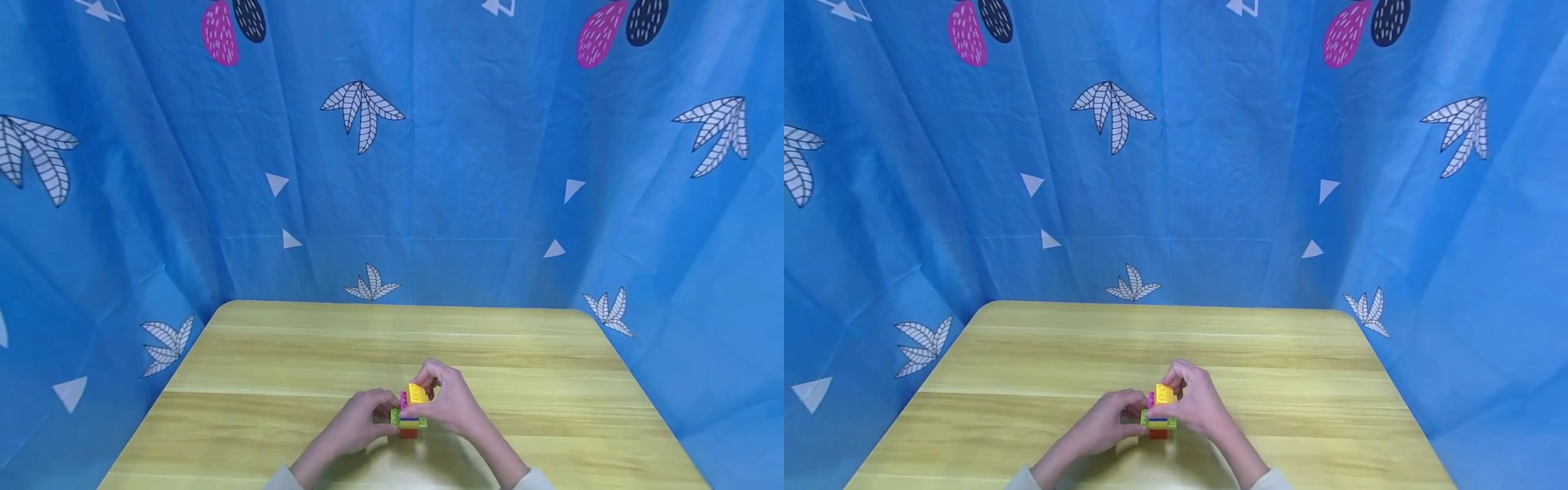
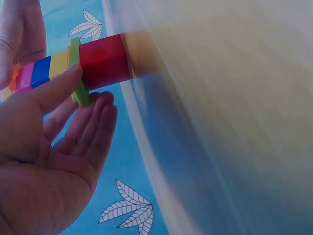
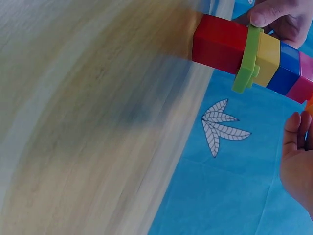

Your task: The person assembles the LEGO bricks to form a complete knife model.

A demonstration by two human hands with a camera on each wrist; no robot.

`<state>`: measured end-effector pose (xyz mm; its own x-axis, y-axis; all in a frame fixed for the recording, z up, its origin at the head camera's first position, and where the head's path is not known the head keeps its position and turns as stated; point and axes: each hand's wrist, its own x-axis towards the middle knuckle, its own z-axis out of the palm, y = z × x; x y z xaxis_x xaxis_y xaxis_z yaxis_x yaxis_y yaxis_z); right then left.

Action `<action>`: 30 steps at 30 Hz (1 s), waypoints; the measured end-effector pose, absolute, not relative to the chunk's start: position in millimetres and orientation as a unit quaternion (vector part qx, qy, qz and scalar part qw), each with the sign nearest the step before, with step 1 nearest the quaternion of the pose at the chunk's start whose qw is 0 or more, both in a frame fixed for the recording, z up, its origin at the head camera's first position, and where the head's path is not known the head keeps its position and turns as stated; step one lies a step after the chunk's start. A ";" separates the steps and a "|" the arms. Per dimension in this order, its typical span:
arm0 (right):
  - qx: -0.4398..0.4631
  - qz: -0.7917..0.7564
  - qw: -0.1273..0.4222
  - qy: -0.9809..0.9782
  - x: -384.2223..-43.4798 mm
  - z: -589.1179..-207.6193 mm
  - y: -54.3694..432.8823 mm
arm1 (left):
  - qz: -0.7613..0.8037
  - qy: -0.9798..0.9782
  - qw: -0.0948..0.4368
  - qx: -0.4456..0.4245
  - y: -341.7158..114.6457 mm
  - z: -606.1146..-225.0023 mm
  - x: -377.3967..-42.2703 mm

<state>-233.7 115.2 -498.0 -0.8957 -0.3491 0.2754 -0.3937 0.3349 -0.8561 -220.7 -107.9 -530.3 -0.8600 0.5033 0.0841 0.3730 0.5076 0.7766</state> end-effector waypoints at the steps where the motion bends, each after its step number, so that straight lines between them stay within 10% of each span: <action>1: 0.229 0.529 0.023 -0.817 -233.0 -497.6 114.7 | 0.428 0.864 0.077 0.253 -108.0 -530.7 -220.6; 30: 0.277 0.479 0.090 -0.828 -230.8 -499.5 108.4 | 0.429 0.863 0.073 0.256 -104.5 -532.8 -218.6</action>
<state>-230.8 108.4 -499.5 -0.8307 -0.3717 0.4144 -0.5445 0.3882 -0.7435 -218.6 -104.5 -532.8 -0.8580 0.5048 0.0945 0.3800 0.5002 0.7781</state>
